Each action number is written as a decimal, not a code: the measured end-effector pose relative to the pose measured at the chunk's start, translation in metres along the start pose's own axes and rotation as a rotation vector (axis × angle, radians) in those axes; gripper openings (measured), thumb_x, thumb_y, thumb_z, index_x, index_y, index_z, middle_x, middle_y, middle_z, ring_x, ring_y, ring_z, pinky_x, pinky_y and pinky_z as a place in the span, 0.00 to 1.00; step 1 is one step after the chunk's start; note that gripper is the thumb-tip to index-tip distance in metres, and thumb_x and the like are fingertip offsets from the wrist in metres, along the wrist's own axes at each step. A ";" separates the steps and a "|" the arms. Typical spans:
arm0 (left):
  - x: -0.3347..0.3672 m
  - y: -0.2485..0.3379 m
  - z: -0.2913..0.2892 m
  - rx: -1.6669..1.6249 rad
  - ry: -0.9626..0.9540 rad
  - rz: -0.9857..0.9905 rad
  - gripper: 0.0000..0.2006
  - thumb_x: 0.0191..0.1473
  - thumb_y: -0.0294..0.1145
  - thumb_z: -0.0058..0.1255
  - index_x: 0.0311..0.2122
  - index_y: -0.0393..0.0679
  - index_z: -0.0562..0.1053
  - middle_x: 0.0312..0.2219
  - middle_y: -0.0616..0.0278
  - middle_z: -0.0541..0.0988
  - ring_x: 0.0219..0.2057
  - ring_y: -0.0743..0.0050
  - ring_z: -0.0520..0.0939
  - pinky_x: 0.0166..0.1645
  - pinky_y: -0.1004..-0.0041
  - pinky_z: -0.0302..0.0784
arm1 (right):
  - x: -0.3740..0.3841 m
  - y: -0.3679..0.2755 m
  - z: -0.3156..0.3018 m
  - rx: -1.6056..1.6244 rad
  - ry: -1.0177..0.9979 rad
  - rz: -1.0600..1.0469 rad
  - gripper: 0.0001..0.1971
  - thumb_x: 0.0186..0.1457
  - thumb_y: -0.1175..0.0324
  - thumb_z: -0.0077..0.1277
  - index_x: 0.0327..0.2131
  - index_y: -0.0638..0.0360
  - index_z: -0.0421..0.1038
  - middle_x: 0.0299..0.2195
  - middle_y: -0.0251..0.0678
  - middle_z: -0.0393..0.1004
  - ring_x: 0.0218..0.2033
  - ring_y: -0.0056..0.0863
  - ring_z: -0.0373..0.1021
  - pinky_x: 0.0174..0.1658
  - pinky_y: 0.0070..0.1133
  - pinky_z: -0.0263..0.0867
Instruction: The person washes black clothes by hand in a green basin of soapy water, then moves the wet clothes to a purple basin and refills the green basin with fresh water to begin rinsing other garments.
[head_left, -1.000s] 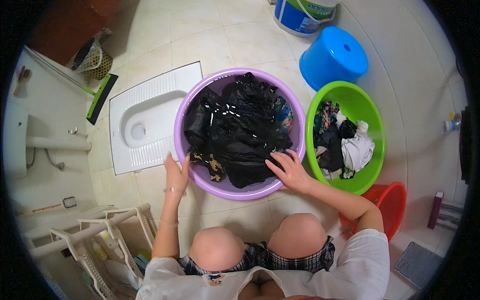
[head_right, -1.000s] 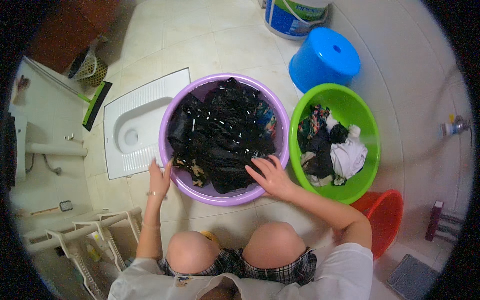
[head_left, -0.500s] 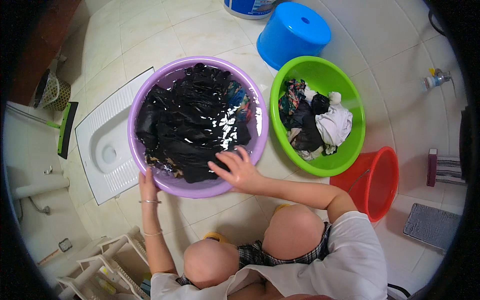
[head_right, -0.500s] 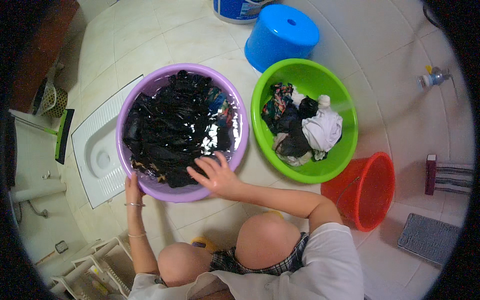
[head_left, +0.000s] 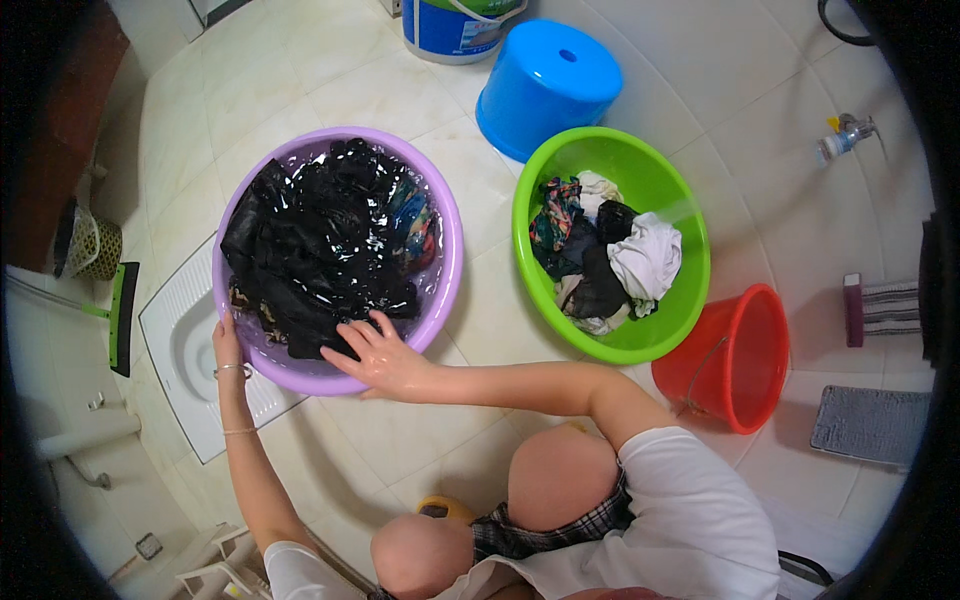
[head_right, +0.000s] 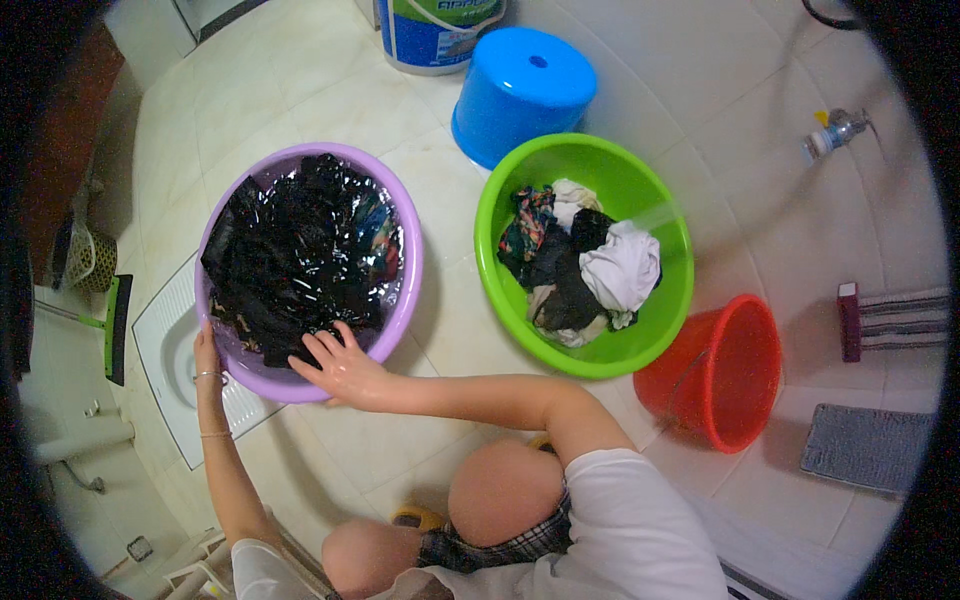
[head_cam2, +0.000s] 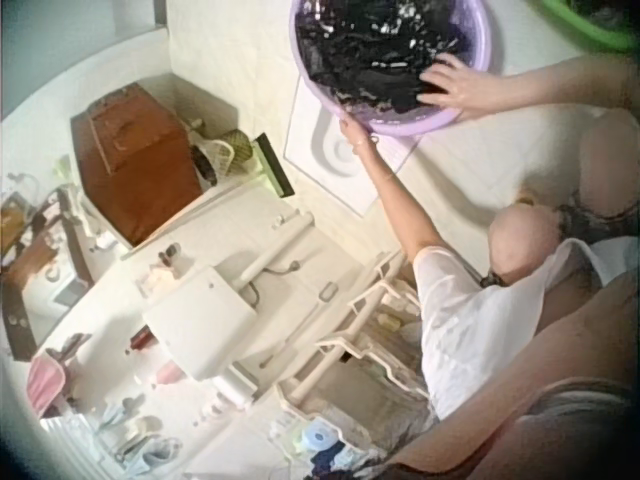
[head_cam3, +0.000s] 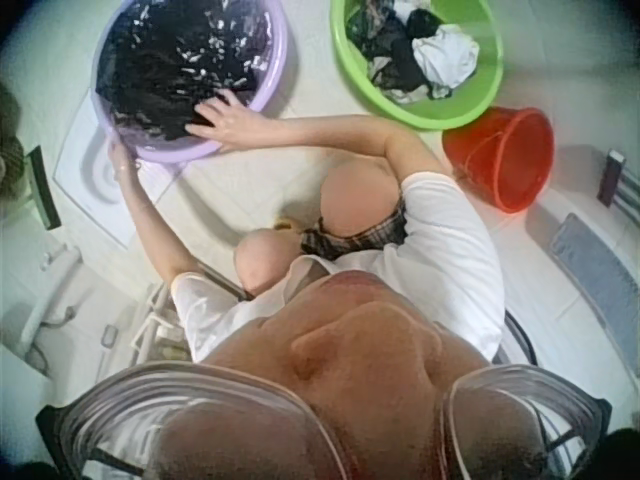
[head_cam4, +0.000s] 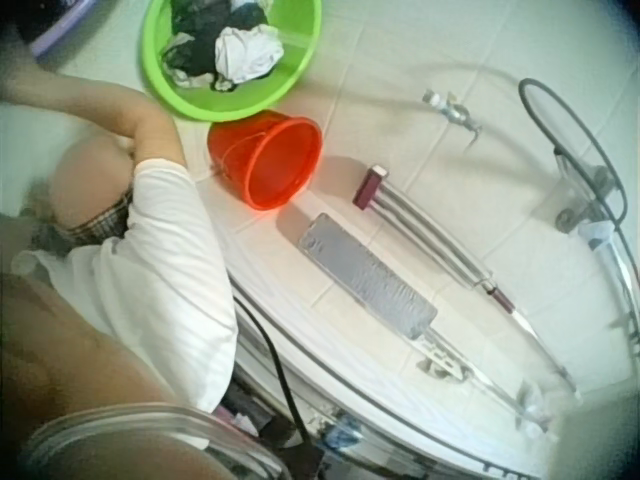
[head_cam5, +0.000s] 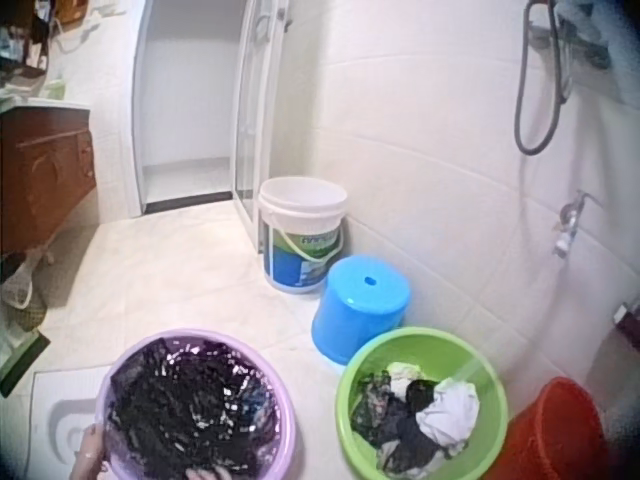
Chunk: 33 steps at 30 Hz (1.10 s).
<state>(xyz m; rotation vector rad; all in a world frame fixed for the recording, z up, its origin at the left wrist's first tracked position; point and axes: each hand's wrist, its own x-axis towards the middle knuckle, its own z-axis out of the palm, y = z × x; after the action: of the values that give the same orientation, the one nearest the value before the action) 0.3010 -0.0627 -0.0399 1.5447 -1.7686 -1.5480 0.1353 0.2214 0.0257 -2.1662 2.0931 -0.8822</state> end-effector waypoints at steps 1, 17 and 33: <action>0.002 0.003 0.002 -0.013 -0.044 -0.026 0.21 0.49 0.48 0.38 0.35 0.37 0.65 0.20 0.66 0.69 0.16 0.82 0.67 0.18 0.81 0.63 | 0.003 0.003 -0.005 0.114 -0.062 -0.006 0.29 0.35 0.66 0.53 0.45 0.59 0.57 0.40 0.49 0.59 0.41 0.42 0.58 0.45 0.41 0.49; -0.007 0.077 0.005 1.066 0.182 -0.027 0.23 0.48 0.48 0.36 0.45 0.42 0.60 0.31 0.48 0.71 0.30 0.54 0.74 0.30 0.60 0.71 | -0.232 0.308 -0.235 1.744 1.350 1.006 0.09 0.50 0.69 0.35 0.30 0.66 0.62 0.22 0.38 0.67 0.20 0.23 0.63 0.23 0.14 0.63; -0.257 0.146 0.403 1.508 -1.408 0.919 0.17 0.46 0.44 0.38 0.40 0.50 0.67 0.30 0.53 0.73 0.33 0.55 0.73 0.38 0.62 0.67 | -0.195 0.347 -0.216 1.828 1.182 1.185 0.10 0.47 0.71 0.34 0.22 0.66 0.64 0.15 0.36 0.66 0.15 0.26 0.62 0.20 0.20 0.63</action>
<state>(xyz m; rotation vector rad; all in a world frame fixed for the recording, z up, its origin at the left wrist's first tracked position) 0.0019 0.3305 0.0397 -0.8886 -3.8539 -0.4470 -0.2589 0.4430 0.0021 0.5406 0.8817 -2.2929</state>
